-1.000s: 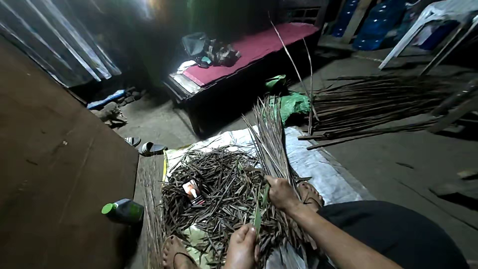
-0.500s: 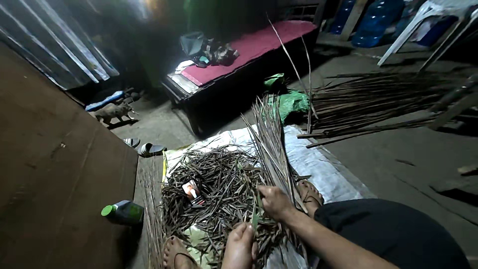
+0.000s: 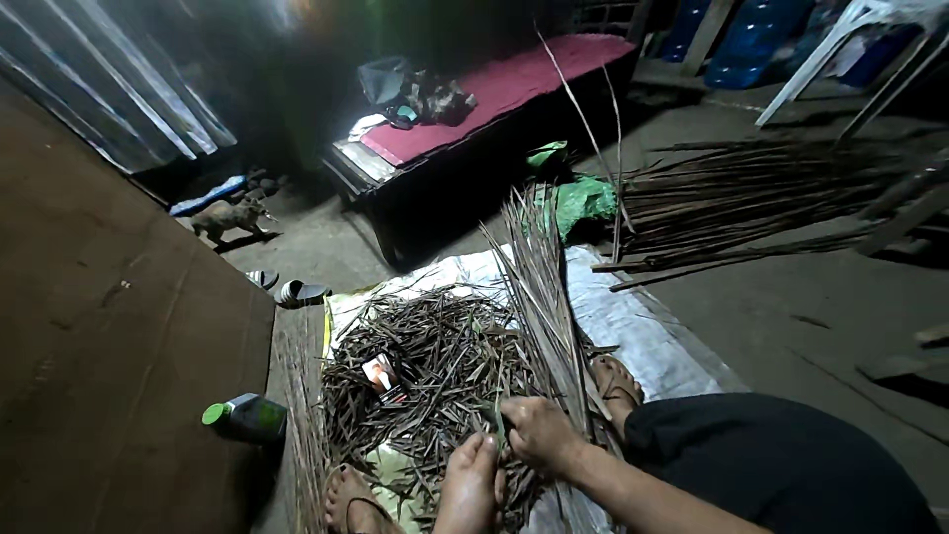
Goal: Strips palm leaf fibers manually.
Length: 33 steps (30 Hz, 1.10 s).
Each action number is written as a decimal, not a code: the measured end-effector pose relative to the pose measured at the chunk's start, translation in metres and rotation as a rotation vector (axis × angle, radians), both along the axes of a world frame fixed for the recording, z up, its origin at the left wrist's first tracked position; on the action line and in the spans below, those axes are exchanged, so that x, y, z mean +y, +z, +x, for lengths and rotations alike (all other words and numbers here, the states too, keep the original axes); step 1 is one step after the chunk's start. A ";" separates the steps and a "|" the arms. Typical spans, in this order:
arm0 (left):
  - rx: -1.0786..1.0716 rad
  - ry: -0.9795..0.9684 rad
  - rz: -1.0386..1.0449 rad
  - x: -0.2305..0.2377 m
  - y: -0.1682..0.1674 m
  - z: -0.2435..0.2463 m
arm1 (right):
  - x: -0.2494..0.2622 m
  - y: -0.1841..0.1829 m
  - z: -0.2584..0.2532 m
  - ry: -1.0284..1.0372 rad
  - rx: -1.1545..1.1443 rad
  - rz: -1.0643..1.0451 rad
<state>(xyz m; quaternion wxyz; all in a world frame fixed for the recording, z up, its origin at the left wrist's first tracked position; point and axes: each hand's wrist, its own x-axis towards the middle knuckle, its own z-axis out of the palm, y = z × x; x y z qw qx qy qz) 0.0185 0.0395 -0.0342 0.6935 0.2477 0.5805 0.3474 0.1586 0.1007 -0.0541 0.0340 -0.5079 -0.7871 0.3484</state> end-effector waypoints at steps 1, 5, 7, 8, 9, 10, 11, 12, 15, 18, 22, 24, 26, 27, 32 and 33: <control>-0.003 -0.006 -0.007 -0.001 0.001 0.002 | 0.006 -0.002 0.002 -0.065 -0.016 0.007; -0.008 -0.020 0.001 -0.004 0.003 0.002 | 0.037 -0.003 0.015 -0.320 0.036 -0.133; -0.008 -0.020 0.003 -0.003 0.002 0.000 | 0.034 -0.001 0.015 -0.403 0.269 -0.194; -0.010 -0.017 -0.005 -0.002 0.001 -0.001 | 0.028 0.000 0.012 -0.449 0.417 -0.283; -0.011 -0.014 -0.017 -0.001 0.000 -0.002 | 0.022 0.002 0.007 -0.499 0.577 -0.415; -0.009 -0.009 -0.032 0.000 0.000 -0.003 | 0.016 0.004 0.002 -0.531 0.712 -0.548; -0.011 -0.003 -0.049 0.001 0.000 -0.002 | 0.011 0.005 -0.001 -0.542 0.794 -0.630; -0.016 0.001 -0.060 0.001 0.000 -0.002 | 0.009 0.005 -0.003 -0.546 0.828 -0.656; -0.042 -0.020 -0.053 -0.001 0.002 -0.001 | 0.019 0.010 -0.003 -0.611 0.822 -0.565; -0.044 -0.009 -0.013 -0.004 0.001 -0.002 | 0.032 0.008 0.005 -0.643 0.707 -0.377; -0.007 0.067 -0.032 0.000 -0.004 -0.004 | 0.007 0.010 0.006 -0.158 0.253 -0.083; -0.001 0.095 -0.025 0.001 -0.003 -0.004 | -0.012 0.011 -0.002 0.030 0.112 0.003; -0.005 0.109 -0.007 0.000 -0.001 -0.002 | -0.019 0.009 -0.005 0.071 0.056 0.093; -0.008 0.100 -0.004 -0.001 0.000 -0.001 | -0.016 0.006 -0.004 0.045 0.043 0.131; -0.020 0.065 -0.011 -0.001 0.003 0.002 | 0.015 0.001 0.005 -0.153 -0.050 0.131; -0.019 0.063 -0.015 -0.001 0.004 0.002 | 0.016 0.001 0.004 -0.168 -0.048 0.126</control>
